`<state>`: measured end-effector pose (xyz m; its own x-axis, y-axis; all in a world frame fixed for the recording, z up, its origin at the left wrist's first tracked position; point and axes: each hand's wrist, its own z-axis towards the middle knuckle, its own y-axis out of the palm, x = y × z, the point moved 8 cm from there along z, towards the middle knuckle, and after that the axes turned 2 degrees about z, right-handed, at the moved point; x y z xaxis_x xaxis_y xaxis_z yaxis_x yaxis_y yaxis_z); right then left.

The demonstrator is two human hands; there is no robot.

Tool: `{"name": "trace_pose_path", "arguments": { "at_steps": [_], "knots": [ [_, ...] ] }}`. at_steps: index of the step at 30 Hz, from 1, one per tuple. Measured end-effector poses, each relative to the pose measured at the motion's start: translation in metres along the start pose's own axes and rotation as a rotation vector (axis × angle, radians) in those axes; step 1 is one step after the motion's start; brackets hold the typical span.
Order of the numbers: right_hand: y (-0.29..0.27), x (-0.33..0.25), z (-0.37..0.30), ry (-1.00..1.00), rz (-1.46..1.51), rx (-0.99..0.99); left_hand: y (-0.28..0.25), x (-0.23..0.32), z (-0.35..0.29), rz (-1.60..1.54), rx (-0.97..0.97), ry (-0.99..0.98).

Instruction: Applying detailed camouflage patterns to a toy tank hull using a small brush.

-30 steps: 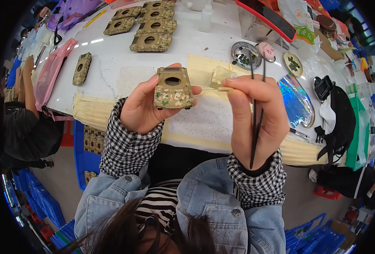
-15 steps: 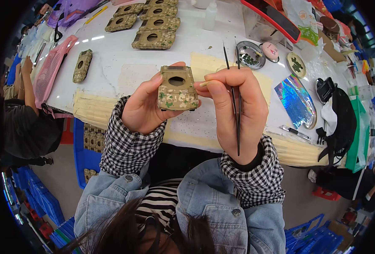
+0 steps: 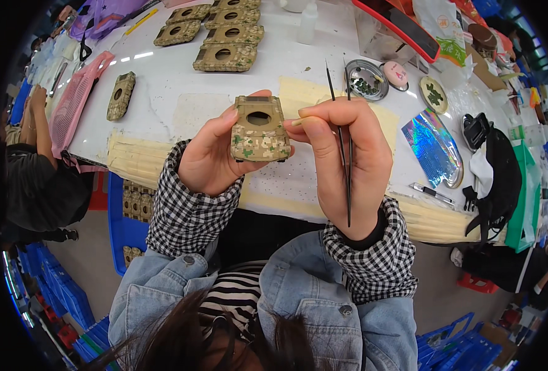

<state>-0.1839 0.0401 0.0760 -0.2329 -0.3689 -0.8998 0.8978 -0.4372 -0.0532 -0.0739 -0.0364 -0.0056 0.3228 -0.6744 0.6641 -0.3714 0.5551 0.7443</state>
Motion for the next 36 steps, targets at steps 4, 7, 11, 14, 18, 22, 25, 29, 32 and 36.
{"name": "trace_pose_path", "arguments": {
  "at_steps": [4,7,11,14,18,22,25,29,32,36],
  "knots": [
    [-0.007,0.002,-0.001,0.067,0.105,0.084,0.002,0.0,0.0,0.013,0.014,-0.015],
    [-0.033,0.002,-0.001,0.013,-0.002,0.186,0.001,-0.001,0.002,-0.003,-0.022,-0.017],
    [-0.065,-0.01,-0.001,-0.187,-0.602,0.294,0.0,0.0,0.0,-0.066,-0.058,0.007],
    [-0.066,-0.016,0.0,-0.32,-0.911,0.25,0.002,-0.003,0.006,-0.085,-0.088,0.026],
    [-0.054,-0.009,0.006,-0.38,-0.941,0.178,-0.001,-0.001,0.005,-0.133,-0.118,0.026],
    [-0.054,-0.001,0.006,-0.3,-1.016,0.095,0.001,-0.001,0.007,-0.12,-0.12,0.026],
    [-0.057,-0.001,0.0,-0.25,-0.966,0.065,-0.002,-0.002,0.005,-0.142,-0.117,0.032],
    [-0.067,0.0,-0.024,-0.122,-0.585,0.092,-0.002,-0.001,0.003,-0.105,-0.081,0.023],
    [-0.07,0.015,-0.046,0.161,-0.379,0.044,0.0,-0.001,0.003,-0.085,-0.098,0.028],
    [-0.072,0.038,-0.056,0.212,-0.271,-0.082,0.003,0.001,0.003,-0.014,-0.055,0.038]
  ]
}}
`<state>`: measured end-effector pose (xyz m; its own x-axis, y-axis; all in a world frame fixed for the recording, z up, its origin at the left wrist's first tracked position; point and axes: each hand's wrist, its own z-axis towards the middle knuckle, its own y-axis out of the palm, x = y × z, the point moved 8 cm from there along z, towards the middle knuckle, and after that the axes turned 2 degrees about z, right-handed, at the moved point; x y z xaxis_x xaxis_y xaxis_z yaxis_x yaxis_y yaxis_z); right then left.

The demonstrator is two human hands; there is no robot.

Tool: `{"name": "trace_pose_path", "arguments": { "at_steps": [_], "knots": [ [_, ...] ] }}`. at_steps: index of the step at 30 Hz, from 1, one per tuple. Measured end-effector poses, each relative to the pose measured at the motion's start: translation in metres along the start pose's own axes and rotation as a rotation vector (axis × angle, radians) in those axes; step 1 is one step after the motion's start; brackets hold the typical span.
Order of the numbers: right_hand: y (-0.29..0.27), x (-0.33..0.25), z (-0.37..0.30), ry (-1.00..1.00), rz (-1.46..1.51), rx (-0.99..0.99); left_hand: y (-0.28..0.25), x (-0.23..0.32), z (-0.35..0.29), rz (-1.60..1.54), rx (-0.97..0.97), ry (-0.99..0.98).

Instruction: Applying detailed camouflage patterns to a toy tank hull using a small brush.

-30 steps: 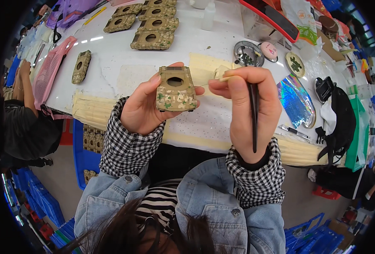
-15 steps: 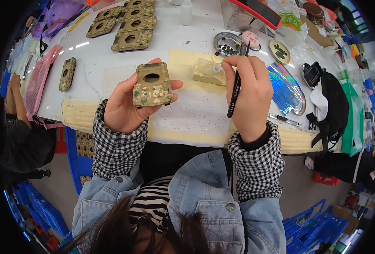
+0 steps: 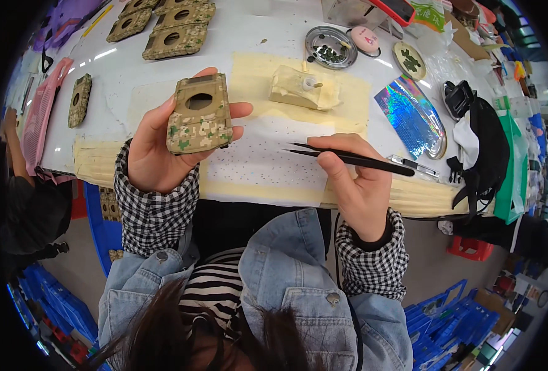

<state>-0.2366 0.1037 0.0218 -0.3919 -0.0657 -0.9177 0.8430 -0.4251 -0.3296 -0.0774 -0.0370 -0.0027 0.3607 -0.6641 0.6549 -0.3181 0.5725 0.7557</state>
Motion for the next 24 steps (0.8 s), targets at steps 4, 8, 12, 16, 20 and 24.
{"name": "trace_pose_path", "arguments": {
  "at_steps": [4,8,12,16,20,24],
  "knots": [
    [0.008,0.016,0.002,0.176,0.227,0.083,0.0,0.001,0.0,-0.026,-0.033,0.005],
    [0.01,0.022,0.003,0.189,0.22,0.138,0.0,0.001,0.0,-0.051,-0.016,0.021],
    [0.011,0.028,0.003,0.188,0.183,0.124,-0.001,0.001,0.0,-0.041,0.002,0.03],
    [0.012,0.029,0.003,0.192,0.185,0.117,-0.001,0.001,0.0,-0.031,0.0,0.031],
    [0.013,0.029,0.004,0.195,0.175,0.116,0.0,0.001,0.0,-0.032,0.01,0.037],
    [0.012,0.029,0.004,0.188,0.15,0.109,0.0,0.0,0.001,-0.042,0.006,0.032]
  ]
}}
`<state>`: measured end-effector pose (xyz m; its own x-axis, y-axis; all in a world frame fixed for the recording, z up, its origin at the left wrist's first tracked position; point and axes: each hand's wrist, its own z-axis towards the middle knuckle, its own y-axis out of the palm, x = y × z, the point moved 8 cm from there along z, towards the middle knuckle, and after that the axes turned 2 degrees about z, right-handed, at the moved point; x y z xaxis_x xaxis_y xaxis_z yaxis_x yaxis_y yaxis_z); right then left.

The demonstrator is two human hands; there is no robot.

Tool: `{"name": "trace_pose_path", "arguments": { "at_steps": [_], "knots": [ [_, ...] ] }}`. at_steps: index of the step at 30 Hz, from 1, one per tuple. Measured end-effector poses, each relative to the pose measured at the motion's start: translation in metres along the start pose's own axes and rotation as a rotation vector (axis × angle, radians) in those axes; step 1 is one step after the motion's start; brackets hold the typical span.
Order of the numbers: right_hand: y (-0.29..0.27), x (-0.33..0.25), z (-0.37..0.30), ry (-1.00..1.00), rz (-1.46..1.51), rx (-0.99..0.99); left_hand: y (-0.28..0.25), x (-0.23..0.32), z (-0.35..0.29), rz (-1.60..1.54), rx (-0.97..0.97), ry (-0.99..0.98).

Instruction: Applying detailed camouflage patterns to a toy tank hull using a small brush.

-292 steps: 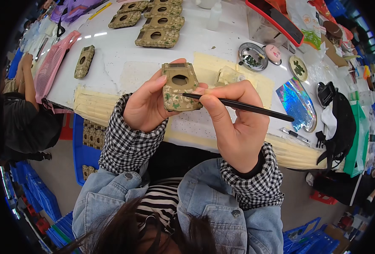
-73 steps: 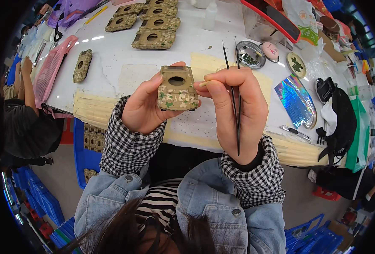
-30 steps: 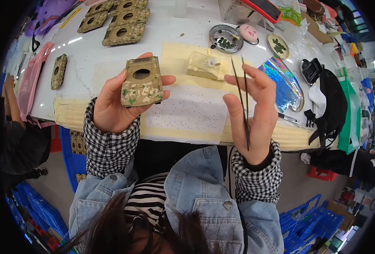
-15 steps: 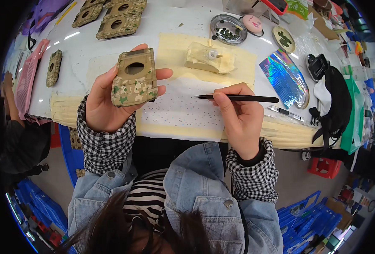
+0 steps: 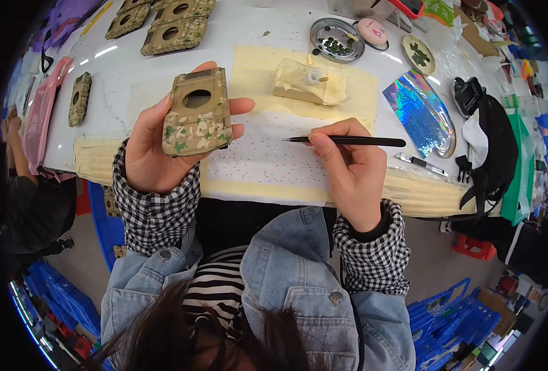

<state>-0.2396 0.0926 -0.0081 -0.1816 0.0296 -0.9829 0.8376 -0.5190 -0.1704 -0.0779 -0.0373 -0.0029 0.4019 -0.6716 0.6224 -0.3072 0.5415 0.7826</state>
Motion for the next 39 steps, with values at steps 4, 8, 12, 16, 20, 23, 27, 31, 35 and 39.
{"name": "trace_pose_path", "arguments": {
  "at_steps": [4,8,12,16,20,23,27,31,35,39],
  "knots": [
    [0.0013,-0.0009,-0.0003,-0.001,0.012,-0.003,0.002,0.0011,-0.001,-0.005,-0.008,0.009],
    [0.0023,-0.0011,-0.0002,-0.007,0.025,-0.007,0.0021,0.0016,-0.0008,0.009,-0.002,0.013],
    [0.0017,-0.0013,-0.0002,-0.009,0.023,-0.008,0.0012,0.0005,-0.0007,0.006,-0.004,0.002],
    [0.0017,-0.0016,-0.0001,-0.005,0.029,0.001,0.0009,0.0002,-0.0008,-0.003,0.002,0.002],
    [0.0016,-0.001,-0.0001,-0.01,-0.001,-0.005,0.0,0.0,-0.0008,0.004,0.001,0.003],
    [0.0022,-0.0017,0.0001,-0.013,-0.005,-0.01,0.0006,0.001,-0.0012,0.006,0.004,0.007],
    [0.0017,-0.0005,0.0002,-0.01,0.0,-0.01,0.001,0.0007,-0.0008,0.002,0.01,0.014],
    [0.002,-0.0012,0.0002,-0.005,0.001,-0.002,0.0005,0.0001,-0.0007,0.005,-0.005,-0.003],
    [0.0025,-0.0019,0.0003,-0.008,0.013,-0.005,0.0006,0.0006,-0.0015,-0.01,-0.021,-0.008],
    [0.0012,-0.0016,0.0005,-0.01,0.014,-0.01,0.0009,0.0014,-0.0007,-0.006,0.021,0.019]
  ]
}}
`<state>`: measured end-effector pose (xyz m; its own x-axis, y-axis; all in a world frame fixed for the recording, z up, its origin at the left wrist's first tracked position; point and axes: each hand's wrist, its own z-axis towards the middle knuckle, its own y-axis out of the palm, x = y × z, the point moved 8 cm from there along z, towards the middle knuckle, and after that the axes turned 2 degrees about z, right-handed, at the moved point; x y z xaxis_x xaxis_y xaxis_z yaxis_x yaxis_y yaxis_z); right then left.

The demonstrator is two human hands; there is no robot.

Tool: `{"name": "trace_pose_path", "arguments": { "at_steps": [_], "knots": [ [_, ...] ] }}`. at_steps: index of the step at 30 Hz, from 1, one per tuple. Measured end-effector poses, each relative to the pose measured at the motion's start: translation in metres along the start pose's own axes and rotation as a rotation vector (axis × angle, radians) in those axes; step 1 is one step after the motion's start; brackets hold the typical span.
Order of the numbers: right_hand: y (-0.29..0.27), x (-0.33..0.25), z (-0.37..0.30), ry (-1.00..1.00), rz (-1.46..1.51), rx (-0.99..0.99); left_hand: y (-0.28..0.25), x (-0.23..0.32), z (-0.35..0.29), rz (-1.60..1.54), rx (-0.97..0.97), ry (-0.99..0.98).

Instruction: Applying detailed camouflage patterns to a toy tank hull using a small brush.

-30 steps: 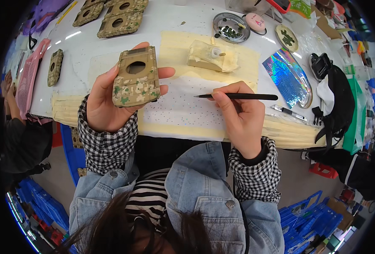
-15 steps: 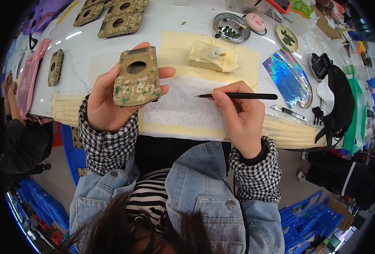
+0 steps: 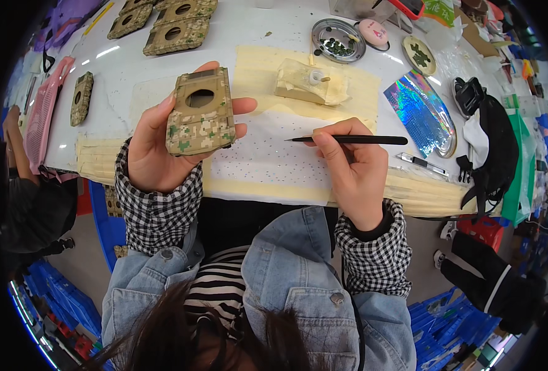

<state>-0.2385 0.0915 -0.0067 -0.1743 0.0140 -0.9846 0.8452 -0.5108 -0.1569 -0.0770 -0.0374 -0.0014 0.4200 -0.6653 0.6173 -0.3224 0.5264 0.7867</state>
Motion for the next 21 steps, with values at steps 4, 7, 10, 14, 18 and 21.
{"name": "trace_pose_path", "arguments": {
  "at_steps": [4,7,10,14,18,21],
  "knots": [
    [-0.0009,-0.003,0.0002,0.001,0.029,0.013,-0.0004,-0.0005,-0.0001,0.021,-0.004,-0.015],
    [-0.002,-0.0057,-0.0001,0.023,0.035,0.019,-0.001,-0.0015,0.0001,0.035,-0.028,-0.041],
    [-0.0026,-0.0059,0.0002,0.005,0.01,0.02,-0.0023,-0.0021,0.0005,0.036,-0.049,-0.051],
    [-0.0009,-0.0051,0.0007,0.008,0.021,0.008,-0.0033,-0.0022,0.0003,0.016,-0.074,-0.046],
    [-0.0004,-0.0045,0.0003,0.015,0.005,0.005,-0.0026,-0.002,0.001,-0.001,-0.081,-0.043],
    [0.0002,-0.0013,0.0,0.013,-0.005,-0.001,-0.0017,-0.0018,0.001,0.027,-0.032,-0.042]
  ]
}}
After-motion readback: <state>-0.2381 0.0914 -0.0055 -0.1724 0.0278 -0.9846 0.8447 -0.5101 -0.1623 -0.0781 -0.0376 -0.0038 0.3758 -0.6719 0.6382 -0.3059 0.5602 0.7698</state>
